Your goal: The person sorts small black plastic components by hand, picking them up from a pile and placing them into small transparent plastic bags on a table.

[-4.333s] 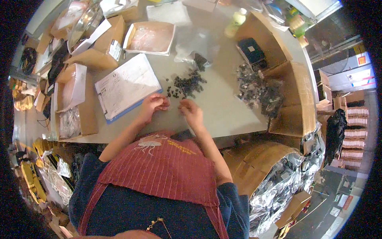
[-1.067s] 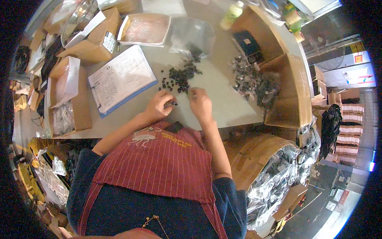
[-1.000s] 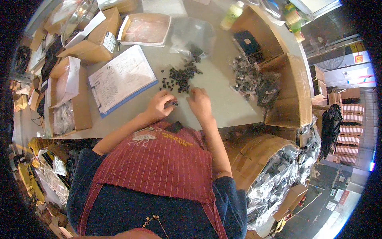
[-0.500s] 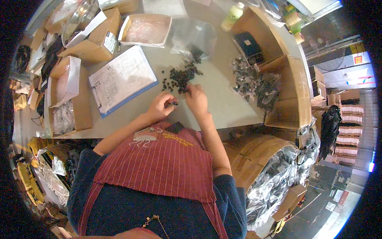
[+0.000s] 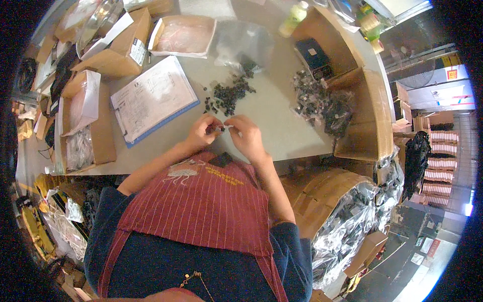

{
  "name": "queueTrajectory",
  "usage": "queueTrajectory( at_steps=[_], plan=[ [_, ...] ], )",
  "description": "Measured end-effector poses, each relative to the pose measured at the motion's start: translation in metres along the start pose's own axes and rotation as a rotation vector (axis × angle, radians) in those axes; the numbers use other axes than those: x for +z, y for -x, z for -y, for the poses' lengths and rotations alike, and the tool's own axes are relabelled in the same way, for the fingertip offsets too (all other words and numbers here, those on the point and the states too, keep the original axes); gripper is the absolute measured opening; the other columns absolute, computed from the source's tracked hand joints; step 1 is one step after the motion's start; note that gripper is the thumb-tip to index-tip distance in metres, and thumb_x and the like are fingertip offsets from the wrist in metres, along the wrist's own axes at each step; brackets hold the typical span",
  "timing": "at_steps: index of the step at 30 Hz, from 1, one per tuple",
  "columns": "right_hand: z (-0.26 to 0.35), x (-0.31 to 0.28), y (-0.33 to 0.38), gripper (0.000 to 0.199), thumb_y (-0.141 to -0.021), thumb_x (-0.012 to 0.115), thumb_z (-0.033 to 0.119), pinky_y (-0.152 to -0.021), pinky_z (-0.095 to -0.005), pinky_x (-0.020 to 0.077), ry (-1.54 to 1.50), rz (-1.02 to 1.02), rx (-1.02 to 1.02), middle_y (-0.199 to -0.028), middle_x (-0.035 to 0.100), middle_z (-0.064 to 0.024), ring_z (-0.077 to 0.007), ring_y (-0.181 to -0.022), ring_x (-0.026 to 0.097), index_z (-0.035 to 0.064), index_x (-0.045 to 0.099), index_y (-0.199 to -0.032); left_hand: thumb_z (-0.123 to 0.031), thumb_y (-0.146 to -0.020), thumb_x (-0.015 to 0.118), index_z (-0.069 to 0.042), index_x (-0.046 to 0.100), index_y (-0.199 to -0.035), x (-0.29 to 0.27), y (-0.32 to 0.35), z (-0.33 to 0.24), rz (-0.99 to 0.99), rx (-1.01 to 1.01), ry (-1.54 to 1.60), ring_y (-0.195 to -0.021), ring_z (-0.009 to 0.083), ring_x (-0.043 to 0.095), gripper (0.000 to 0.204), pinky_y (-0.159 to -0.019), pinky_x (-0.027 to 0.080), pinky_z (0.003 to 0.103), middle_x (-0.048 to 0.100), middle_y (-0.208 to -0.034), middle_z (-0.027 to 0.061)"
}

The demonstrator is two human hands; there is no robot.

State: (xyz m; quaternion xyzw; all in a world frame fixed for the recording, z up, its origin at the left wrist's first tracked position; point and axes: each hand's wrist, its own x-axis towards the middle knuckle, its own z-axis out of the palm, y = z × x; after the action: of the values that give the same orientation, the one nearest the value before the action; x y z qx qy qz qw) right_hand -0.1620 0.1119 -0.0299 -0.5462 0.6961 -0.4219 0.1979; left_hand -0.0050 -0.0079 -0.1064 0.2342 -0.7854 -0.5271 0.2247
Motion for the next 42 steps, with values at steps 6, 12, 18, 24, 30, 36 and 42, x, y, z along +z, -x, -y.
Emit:
queueTrajectory(
  at_steps=[6, 12, 18, 24, 30, 36, 42],
  plan=[
    [-0.009, 0.015, 0.012, 0.044, -0.069, 0.061, -0.006, -0.100, -0.0472, 0.0432, 0.259, 0.056, -0.235, -0.114, 0.067, -0.0117, -0.0333, -0.113, 0.059, 0.0086, 0.070, -0.109, -0.008, -0.080, 0.073, -0.006, 0.067, -0.100, -0.002, 0.000, -0.004, -0.001, 0.022, 0.023, -0.084, 0.0253, 0.062, 0.021, -0.074, 0.052, 0.036, 0.058, -0.096, 0.0109],
    [0.014, 0.006, 0.010, 0.049, -0.069, 0.061, -0.006, -0.101, -0.0465, 0.0434, 0.318, 0.111, -0.330, -0.122, 0.067, -0.0097, -0.0340, -0.118, 0.057, 0.0102, 0.070, -0.115, -0.006, -0.077, 0.075, -0.003, 0.063, -0.099, 0.002, -0.003, 0.013, -0.141, 0.251, -0.142, -0.091, 0.0316, 0.060, 0.026, -0.075, 0.050, 0.038, 0.058, -0.105, 0.0149],
    [-0.040, 0.026, -0.012, 0.029, -0.076, 0.071, 0.007, -0.087, -0.0473, 0.0499, 0.065, -0.075, 0.269, -0.106, 0.063, -0.0154, -0.0378, -0.104, 0.061, 0.0077, 0.065, -0.104, -0.021, -0.072, 0.084, -0.004, 0.055, -0.075, 0.010, -0.007, 0.025, -0.128, 0.258, -0.175, -0.089, 0.0384, 0.054, 0.034, -0.076, 0.045, 0.045, 0.056, -0.097, 0.0165],
    [-0.061, 0.037, -0.029, 0.026, -0.081, 0.070, 0.012, -0.080, -0.0480, 0.0518, 0.420, -0.089, 0.120, -0.103, 0.062, -0.0167, -0.0389, -0.098, 0.061, 0.0055, 0.062, -0.105, -0.025, -0.071, 0.087, -0.002, 0.054, -0.075, 0.008, -0.009, 0.030, -0.135, 0.344, -0.273, -0.077, 0.0327, 0.053, 0.039, -0.065, 0.043, 0.041, 0.053, -0.084, 0.0134],
    [-0.071, 0.035, -0.025, 0.019, -0.082, 0.066, 0.007, -0.077, -0.0472, 0.0533, 0.291, -0.102, 0.081, -0.097, 0.064, -0.0157, -0.0393, -0.090, 0.064, 0.0057, 0.066, -0.101, -0.026, -0.072, 0.086, -0.002, 0.056, -0.077, 0.004, -0.004, 0.025, -0.099, 0.312, -0.234, -0.079, 0.0320, 0.054, 0.039, -0.066, 0.044, 0.041, 0.053, -0.089, 0.0132],
    [-0.009, 0.013, -0.010, 0.024, -0.082, 0.067, -0.001, -0.073, -0.0377, 0.0548, -0.066, -0.031, 0.030, -0.099, 0.065, -0.0139, -0.0316, -0.084, 0.067, 0.0049, 0.068, -0.105, -0.018, -0.075, 0.082, -0.004, 0.057, -0.080, 0.001, -0.002, 0.017, -0.072, 0.192, -0.149, -0.088, 0.0326, 0.055, 0.030, -0.073, 0.046, 0.040, 0.054, -0.093, 0.0136],
    [0.017, 0.018, -0.008, 0.020, -0.085, 0.071, 0.003, -0.068, -0.0342, 0.0529, -0.166, 0.025, -0.072, -0.096, 0.067, -0.0124, -0.0210, -0.077, 0.067, 0.0023, 0.069, -0.105, -0.017, -0.079, 0.081, -0.004, 0.059, -0.084, 0.003, -0.004, 0.025, -0.065, 0.225, -0.067, -0.087, 0.0271, 0.056, 0.026, -0.071, 0.047, 0.037, 0.055, -0.093, 0.0100]
  ],
)
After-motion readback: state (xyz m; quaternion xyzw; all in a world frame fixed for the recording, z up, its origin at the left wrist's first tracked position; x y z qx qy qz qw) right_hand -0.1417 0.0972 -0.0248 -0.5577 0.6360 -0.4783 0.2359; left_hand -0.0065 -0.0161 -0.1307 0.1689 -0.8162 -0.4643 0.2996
